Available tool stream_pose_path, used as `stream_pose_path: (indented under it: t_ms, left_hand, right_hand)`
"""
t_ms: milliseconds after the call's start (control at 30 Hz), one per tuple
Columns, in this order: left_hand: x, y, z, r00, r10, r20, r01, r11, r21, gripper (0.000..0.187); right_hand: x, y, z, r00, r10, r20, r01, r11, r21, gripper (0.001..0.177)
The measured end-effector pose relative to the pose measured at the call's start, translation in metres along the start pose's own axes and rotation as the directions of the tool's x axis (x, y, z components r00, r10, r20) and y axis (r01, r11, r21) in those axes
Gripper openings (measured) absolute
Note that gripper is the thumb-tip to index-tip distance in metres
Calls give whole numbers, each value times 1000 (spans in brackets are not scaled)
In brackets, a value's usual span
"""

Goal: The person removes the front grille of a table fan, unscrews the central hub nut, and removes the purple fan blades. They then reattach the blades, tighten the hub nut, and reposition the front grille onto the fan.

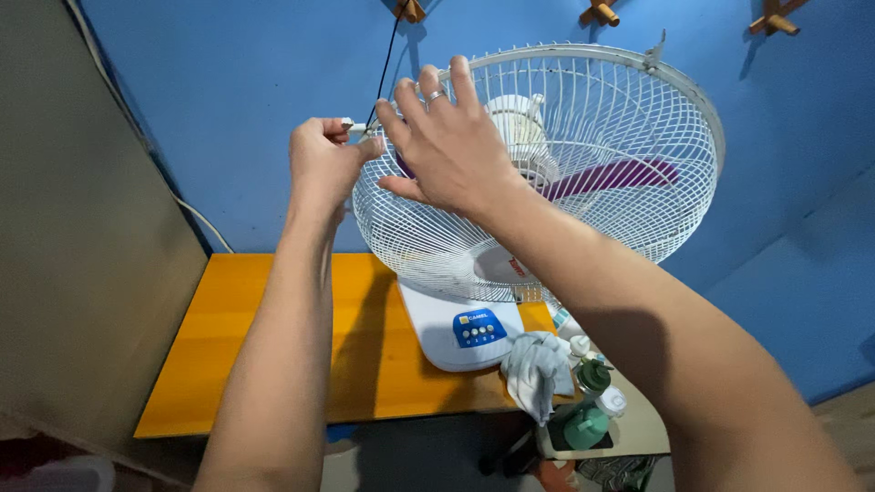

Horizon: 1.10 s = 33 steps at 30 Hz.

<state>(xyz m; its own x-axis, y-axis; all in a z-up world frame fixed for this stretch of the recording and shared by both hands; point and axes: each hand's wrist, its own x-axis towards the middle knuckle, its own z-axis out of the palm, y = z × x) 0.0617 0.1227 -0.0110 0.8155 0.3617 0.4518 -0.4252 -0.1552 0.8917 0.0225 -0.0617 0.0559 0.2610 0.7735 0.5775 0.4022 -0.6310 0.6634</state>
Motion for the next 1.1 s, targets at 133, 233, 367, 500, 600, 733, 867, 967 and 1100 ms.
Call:
stream_pose_path:
  t_ms: [133, 233, 367, 500, 600, 733, 867, 967, 1100]
  left_hand:
    - [6, -4, -1, 996, 90, -10, -89, 995, 43, 47]
    - [3, -5, 6, 969, 234, -75, -209, 944, 255, 44]
    - [3, 1, 13, 920, 379, -103, -318, 872, 372, 35]
    - [1, -4, 7, 878, 471, -89, -398, 820, 412, 34]
    - [-3, -29, -7, 960, 279, 18, -274, 953, -129, 32]
    - [-28, -102, -7, 978, -192, 82, 187, 630, -753, 36]
    - [-71, -195, 28, 766, -462, 447, 634, 430, -643, 52]
    - [-87, -247, 56, 565, -683, 462, 812, 361, -459, 62]
    - [-101, -287, 64, 571, -583, 578, 820, 371, -436, 73]
  right_hand:
    - [0, -1, 0, 1000, -13, -15, 13, 1000, -8, 88]
    - [0, -1, 1, 999, -22, -39, 22, 1000, -15, 86]
    - [3, 1, 2, 1000, -3, -4, 2, 1000, -27, 86]
    - [2, 1, 3, 1000, -10, -11, 10, 1000, -22, 87]
    - [-2, 2, 3, 999, -21, -32, 21, 1000, -5, 87]
    - [-4, 2, 4, 996, -26, -80, 25, 1000, -13, 85]
    - [-11, -7, 4, 985, -60, -159, 57, 998, -23, 69]
    - [-39, -28, 9, 969, -54, -239, 78, 993, 92, 44]
    - [-114, -81, 22, 951, 161, -265, 8, 841, 541, 12]
